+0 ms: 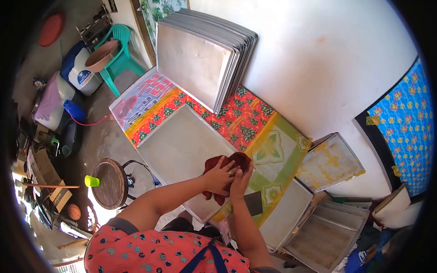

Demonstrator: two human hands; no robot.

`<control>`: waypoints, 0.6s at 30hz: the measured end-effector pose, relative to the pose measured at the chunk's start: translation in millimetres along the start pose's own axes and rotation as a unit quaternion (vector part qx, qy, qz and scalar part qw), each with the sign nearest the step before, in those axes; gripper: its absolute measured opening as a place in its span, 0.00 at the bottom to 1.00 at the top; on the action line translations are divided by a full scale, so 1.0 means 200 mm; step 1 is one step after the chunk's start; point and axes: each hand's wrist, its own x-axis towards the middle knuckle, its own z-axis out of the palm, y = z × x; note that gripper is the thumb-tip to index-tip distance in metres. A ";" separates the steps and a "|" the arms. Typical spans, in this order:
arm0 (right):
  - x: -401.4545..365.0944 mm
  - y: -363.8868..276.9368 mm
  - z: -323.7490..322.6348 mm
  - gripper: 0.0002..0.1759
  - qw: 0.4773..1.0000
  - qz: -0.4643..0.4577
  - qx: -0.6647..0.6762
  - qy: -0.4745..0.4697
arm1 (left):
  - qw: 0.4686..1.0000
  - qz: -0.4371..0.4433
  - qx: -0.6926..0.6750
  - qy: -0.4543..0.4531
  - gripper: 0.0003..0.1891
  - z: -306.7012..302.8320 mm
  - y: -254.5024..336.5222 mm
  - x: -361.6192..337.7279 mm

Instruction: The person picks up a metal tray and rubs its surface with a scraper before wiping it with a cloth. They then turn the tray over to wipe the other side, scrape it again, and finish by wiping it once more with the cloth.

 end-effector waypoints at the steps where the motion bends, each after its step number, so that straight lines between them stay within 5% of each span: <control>1: 0.00 0.02 0.01 0.38 1.000 -0.014 -0.024 0.002 | 1.000 0.001 -0.009 0.001 0.43 -0.01 -0.02 0.01; 8: -0.03 0.00 0.07 0.36 0.928 -0.082 -0.355 -0.079 | 0.991 -0.120 0.009 0.067 0.37 -0.05 -0.39 0.02; 18: -0.02 -0.04 0.19 0.36 0.826 -0.051 -0.548 -0.121 | 0.917 -0.385 0.078 0.072 0.36 -0.29 -1.22 -0.35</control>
